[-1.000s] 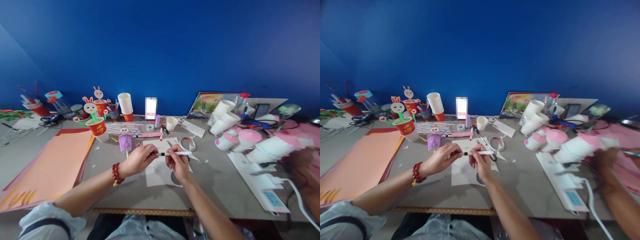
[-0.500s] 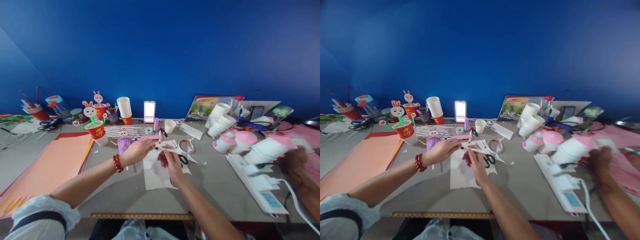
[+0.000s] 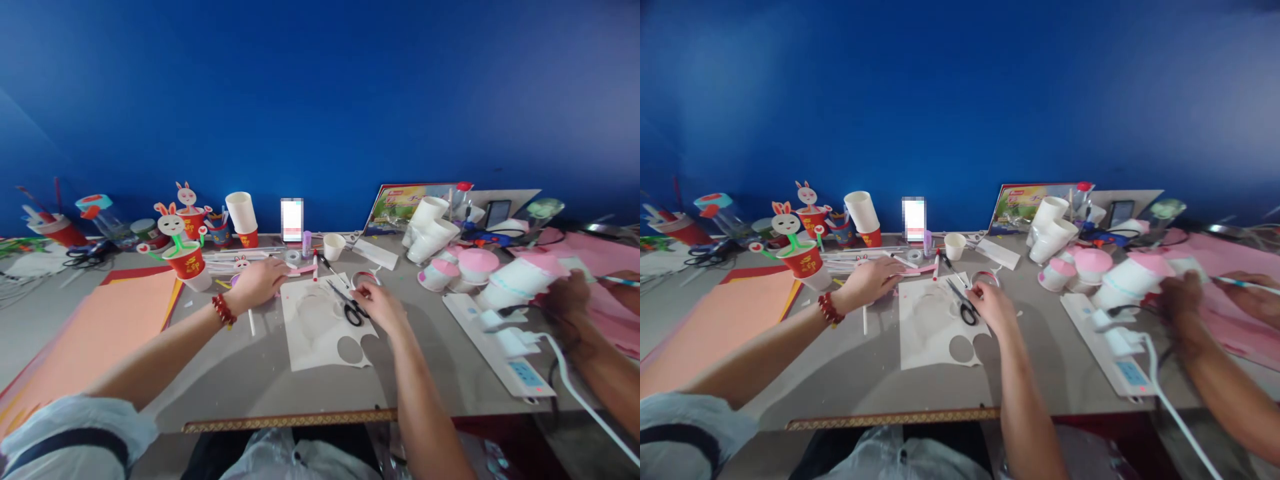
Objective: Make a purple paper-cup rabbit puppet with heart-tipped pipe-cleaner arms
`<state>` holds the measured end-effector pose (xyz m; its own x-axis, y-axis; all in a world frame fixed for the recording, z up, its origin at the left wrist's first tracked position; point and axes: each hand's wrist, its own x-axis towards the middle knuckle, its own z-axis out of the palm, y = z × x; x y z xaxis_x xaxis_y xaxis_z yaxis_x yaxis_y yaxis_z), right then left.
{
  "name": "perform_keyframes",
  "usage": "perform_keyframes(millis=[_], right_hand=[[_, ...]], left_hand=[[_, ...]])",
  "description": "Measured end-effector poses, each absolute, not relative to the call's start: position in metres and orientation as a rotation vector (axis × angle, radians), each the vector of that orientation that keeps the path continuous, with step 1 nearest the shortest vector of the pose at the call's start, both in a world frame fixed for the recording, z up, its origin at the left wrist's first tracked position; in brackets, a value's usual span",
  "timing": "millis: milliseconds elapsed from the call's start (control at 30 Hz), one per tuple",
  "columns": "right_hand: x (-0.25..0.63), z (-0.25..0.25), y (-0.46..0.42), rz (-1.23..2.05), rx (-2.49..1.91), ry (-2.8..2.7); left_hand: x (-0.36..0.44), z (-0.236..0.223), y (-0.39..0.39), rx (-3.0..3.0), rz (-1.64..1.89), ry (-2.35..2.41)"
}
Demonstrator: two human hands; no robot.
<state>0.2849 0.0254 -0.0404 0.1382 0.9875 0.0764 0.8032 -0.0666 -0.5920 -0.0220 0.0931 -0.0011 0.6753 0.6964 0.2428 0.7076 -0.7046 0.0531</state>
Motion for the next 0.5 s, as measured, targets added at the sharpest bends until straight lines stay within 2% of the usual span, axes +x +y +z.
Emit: perform_keyframes(millis=[100, 233, 500], right_hand=[[0.284, -0.036, 0.018, 0.467, -2.083, -1.878], [0.283, -0.036, 0.011, 0.480, -2.239, -1.956], [0.278, -0.034, 0.009, 0.345, -2.346, -2.017]], left_hand=[[-0.026, -0.018, 0.038, -3.135, -0.482, -0.973], [-0.035, -0.043, -0.020, -3.235, -0.359, -1.026], [-0.025, -0.059, -0.031, -3.116, -0.281, -0.975]])
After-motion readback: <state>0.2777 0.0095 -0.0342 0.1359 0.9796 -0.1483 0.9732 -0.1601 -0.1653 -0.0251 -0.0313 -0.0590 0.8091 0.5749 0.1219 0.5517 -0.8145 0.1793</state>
